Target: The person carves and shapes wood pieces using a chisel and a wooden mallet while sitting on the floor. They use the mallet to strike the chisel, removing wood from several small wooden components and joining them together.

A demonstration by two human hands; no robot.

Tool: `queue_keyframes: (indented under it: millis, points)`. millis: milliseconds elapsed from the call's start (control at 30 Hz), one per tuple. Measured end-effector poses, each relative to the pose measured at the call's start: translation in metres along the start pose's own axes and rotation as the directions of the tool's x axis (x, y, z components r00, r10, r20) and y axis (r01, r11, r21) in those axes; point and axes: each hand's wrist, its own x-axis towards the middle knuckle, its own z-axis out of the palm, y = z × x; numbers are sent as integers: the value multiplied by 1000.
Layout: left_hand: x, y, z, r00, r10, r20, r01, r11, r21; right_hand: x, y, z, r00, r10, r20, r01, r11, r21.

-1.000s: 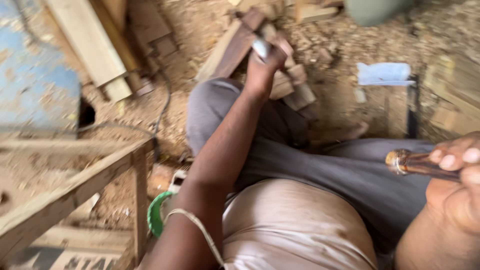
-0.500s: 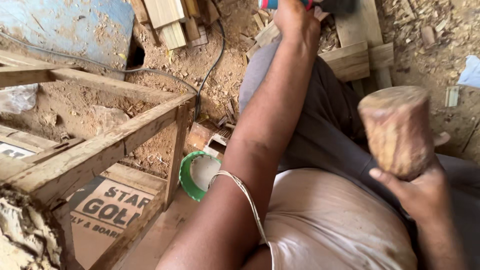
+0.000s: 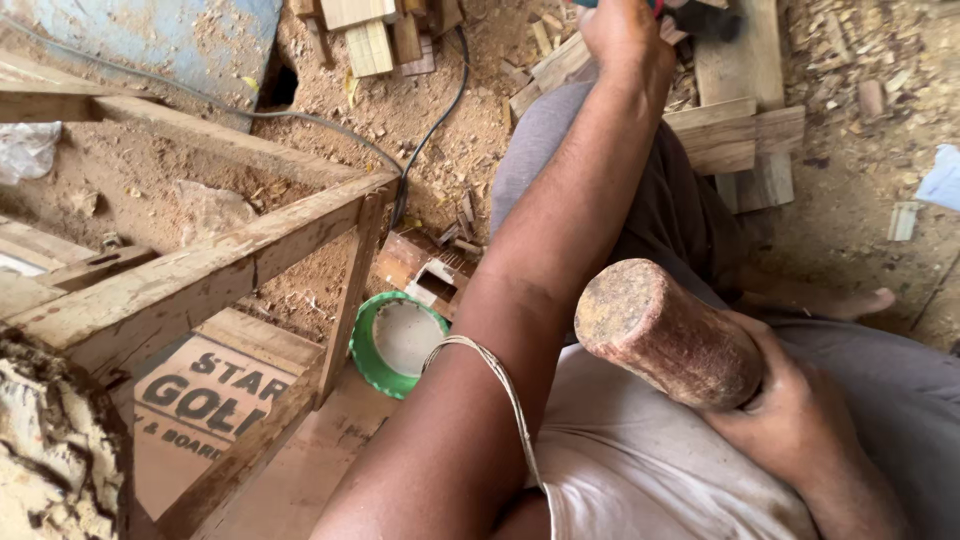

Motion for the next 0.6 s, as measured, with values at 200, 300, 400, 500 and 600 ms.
queue_keyframes:
  millis: [200,300,400,500,600]
  points:
    - [12,0,6,996,-87,24,88,995,-47,-2,-16,-4,997,73,-8,-73,997,17]
    - [12,-1,4,999,-28,43,31,997,-65,-1,-16,-4,999,15,30,-16,1000,16]
    - [15,-2,5,1000,-21,20,24,993,-112,-2,-15,-3,999,5,44,-5,1000,6]
    - [20,-5,5,1000,-5,1,5,996,-95,-2,-15,-2,999,17,48,-17,1000,-5]
    - [24,-9,3,996,59,67,-51,992,-117,-2,-15,-2,999,24,41,-24,1000,-14]
